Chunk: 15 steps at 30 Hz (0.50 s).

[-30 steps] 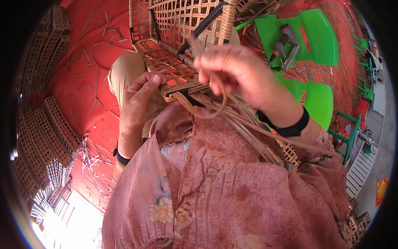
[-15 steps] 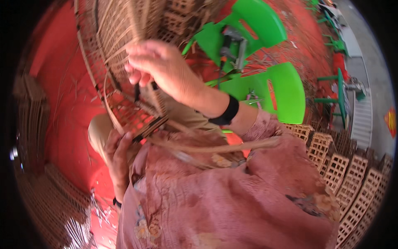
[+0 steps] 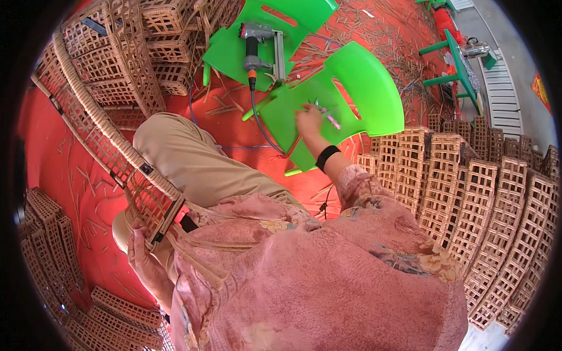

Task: Weaving and securing rattan strips to a bamboo or wooden furniture frame using a pneumatic staple gun and hand tools.

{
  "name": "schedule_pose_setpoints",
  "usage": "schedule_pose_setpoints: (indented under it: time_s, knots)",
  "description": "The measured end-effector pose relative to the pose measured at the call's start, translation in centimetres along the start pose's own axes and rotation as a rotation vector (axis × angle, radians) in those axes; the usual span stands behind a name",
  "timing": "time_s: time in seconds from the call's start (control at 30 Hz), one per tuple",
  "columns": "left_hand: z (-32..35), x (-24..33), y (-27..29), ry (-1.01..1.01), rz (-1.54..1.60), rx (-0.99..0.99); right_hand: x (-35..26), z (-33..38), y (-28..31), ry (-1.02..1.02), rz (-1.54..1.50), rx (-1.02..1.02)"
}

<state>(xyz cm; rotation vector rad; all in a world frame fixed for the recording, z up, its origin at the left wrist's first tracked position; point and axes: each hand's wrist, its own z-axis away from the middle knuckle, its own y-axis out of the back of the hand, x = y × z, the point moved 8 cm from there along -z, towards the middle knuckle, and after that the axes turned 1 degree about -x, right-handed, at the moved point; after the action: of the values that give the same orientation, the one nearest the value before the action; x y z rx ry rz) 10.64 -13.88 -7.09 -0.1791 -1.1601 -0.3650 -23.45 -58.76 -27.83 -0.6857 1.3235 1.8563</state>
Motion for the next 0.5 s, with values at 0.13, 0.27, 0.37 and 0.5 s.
schedule_pose_setpoints:
  time_s: [0.13,0.27,0.37,0.5]
  knots:
    - [-1.0,-1.2,0.9,-0.002,0.042,0.032,6.8,-3.6,6.2,-0.056,0.149,0.22]
    - [-1.0,-1.9,2.0,0.009,0.051,0.045,4.8,-0.4,4.3,-0.273,0.033,0.118]
    - [-1.1,-2.0,2.2,0.023,0.059,0.058,1.9,1.9,3.4,-0.18,-0.264,0.17]
    - [-1.4,-2.1,2.2,-0.015,0.029,0.042,6.8,-1.3,2.3,-0.231,-0.338,0.093]
